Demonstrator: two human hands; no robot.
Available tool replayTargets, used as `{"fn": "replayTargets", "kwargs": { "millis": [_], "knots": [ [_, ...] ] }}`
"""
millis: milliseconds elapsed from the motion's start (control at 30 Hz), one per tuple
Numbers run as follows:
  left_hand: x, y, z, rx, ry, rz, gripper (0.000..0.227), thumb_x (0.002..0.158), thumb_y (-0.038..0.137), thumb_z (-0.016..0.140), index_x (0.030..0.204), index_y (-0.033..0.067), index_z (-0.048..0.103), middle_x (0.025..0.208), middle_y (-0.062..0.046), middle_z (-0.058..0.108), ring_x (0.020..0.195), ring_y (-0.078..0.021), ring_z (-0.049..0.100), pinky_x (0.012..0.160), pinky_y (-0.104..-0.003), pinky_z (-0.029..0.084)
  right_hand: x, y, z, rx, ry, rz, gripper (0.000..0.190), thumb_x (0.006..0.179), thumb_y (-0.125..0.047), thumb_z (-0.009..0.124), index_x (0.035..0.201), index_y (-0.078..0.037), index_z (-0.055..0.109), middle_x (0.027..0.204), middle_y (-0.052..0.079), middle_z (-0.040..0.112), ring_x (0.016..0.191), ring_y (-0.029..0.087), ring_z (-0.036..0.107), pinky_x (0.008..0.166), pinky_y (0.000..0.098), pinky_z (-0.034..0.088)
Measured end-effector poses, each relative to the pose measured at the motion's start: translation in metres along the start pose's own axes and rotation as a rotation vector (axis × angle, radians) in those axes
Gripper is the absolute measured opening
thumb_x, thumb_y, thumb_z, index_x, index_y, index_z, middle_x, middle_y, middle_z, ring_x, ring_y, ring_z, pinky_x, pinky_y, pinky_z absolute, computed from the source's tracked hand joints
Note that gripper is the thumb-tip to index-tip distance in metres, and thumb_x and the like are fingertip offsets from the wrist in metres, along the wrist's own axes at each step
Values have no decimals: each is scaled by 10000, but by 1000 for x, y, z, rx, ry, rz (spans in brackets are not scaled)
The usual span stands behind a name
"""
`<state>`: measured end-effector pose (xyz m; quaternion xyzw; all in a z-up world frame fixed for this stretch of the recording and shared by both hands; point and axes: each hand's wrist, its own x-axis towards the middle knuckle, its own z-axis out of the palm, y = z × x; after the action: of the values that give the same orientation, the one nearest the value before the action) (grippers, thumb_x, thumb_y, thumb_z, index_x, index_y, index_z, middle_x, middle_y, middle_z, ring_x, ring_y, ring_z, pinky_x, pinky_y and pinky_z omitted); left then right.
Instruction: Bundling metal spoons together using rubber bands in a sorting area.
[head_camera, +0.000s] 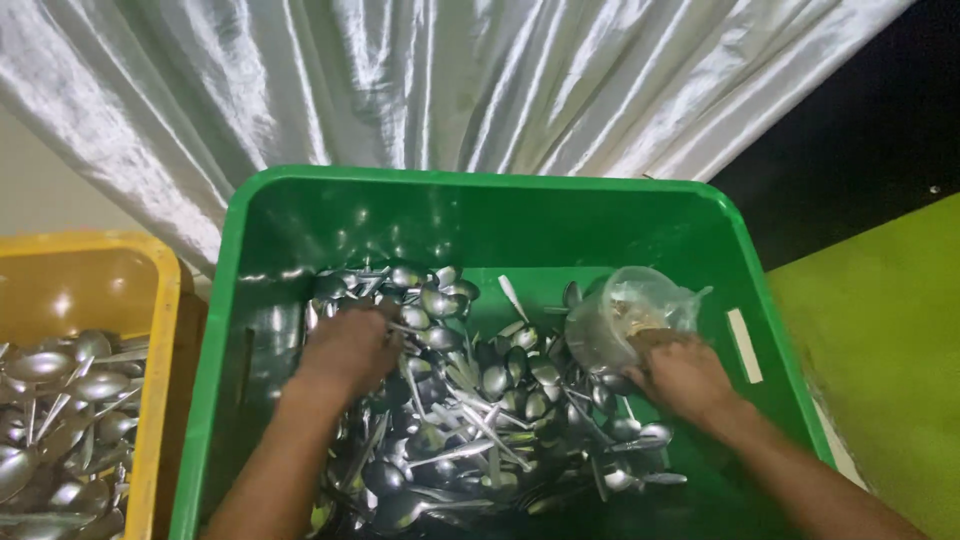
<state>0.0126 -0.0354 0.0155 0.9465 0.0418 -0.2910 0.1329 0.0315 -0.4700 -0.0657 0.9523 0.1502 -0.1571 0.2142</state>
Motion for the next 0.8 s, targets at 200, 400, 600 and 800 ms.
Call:
{"fn": "replayTargets", "kwargs": {
  "millis": [200,400,600,800],
  "knots": [
    [58,82,65,330,149,340,369,968,66,468,1283,17,653,1270,-203,676,1121,-402,704,897,-604,540,4,10,-83,176,431,-36,303,803,-456,738,851,-164,674,801,137,710,781,395,737,671,537,585],
    [124,211,125,239,397,601,283,873,303,700,1046,88,760,1013,-116,724,947,-281,689,832,-464,476,59,33,-46,-128,764,9,343,828,-538,685,893,-209,609,699,70,606,628,316,693,602,472,583],
    [173,274,160,-18,466,539,304,776,492,727,933,233,723,930,15,734,905,-227,695,819,-403,462,41,25,-86,-133,508,50,328,872,-589,616,872,-262,595,708,-37,650,655,221,706,599,437,526],
    [204,270,281,80,269,732,417,998,428,491,895,179,809,833,-76,790,773,-228,769,670,-366,574,39,11,-99,208,434,-9,313,901,-453,659,1050,-178,659,844,68,704,822,346,741,720,503,541]
  ]
}}
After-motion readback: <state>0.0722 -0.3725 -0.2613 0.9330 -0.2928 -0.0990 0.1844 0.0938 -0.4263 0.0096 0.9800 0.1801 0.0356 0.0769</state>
